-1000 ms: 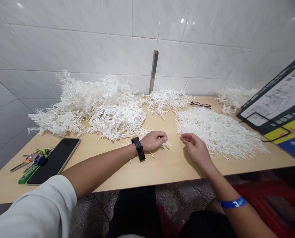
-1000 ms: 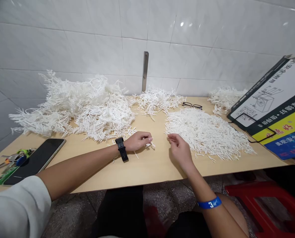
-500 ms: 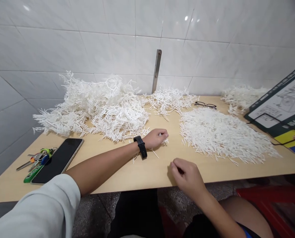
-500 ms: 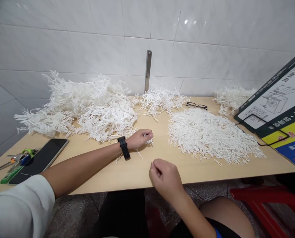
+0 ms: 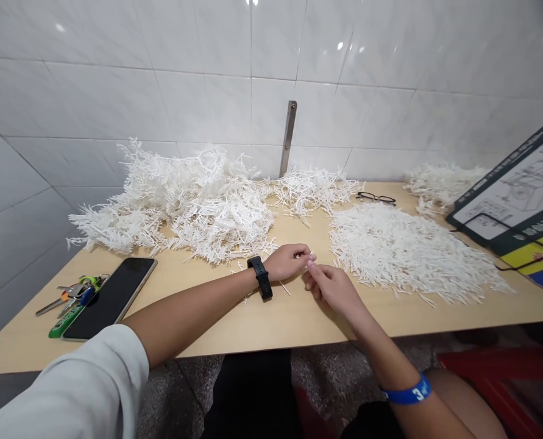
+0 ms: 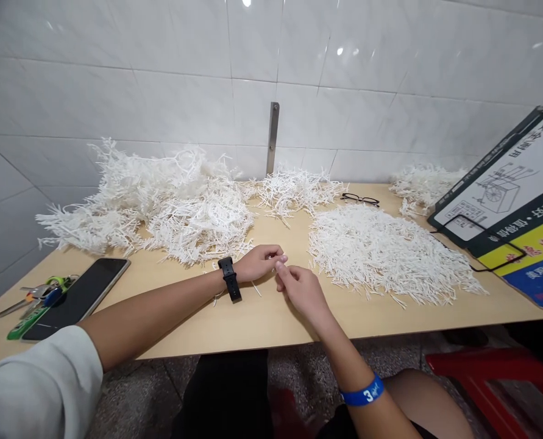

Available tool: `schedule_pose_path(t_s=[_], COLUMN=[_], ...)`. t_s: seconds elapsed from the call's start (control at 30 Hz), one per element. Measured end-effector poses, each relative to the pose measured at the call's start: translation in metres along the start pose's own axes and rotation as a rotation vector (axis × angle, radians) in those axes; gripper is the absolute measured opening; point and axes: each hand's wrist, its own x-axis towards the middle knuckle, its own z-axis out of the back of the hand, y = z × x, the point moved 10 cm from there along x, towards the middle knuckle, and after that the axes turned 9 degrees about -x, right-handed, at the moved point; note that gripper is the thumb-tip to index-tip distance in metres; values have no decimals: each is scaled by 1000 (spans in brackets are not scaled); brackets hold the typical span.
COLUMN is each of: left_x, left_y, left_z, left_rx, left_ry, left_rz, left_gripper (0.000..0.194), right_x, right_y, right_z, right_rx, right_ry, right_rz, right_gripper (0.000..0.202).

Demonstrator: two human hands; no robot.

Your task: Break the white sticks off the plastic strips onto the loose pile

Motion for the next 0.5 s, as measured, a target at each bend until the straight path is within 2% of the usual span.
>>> schedule_pose_path(t_s=[0.07, 0.13, 0.23, 0.33, 0.43, 0.5], left_x=[-1, -1, -2, -2, 1, 4], left_y=[-1, -3, -8, -11, -6, 0], left_z=[3, 6, 7, 4, 2, 12], left_rx=[-22, -37, -47, -35, -23, -36], left_ry=[-27, -52, -63, -55, -34, -101], left_rz=[7, 2, -34, -62, -45, -2], left_gripper=[36, 36, 35, 34, 32, 30], right_x=[4, 8, 10, 7, -2, -14], right_y=[-6, -6, -1, 5, 11, 14], right_z=[-12, -15, -12, -9, -4, -4], right_rx=[229, 383, 452, 363, 127, -6], right_ry=[20, 34, 79, 109, 85, 120], right_rz=[-79, -104, -80, -39, 8, 36], right_gripper=[50, 45, 36, 32, 31, 30])
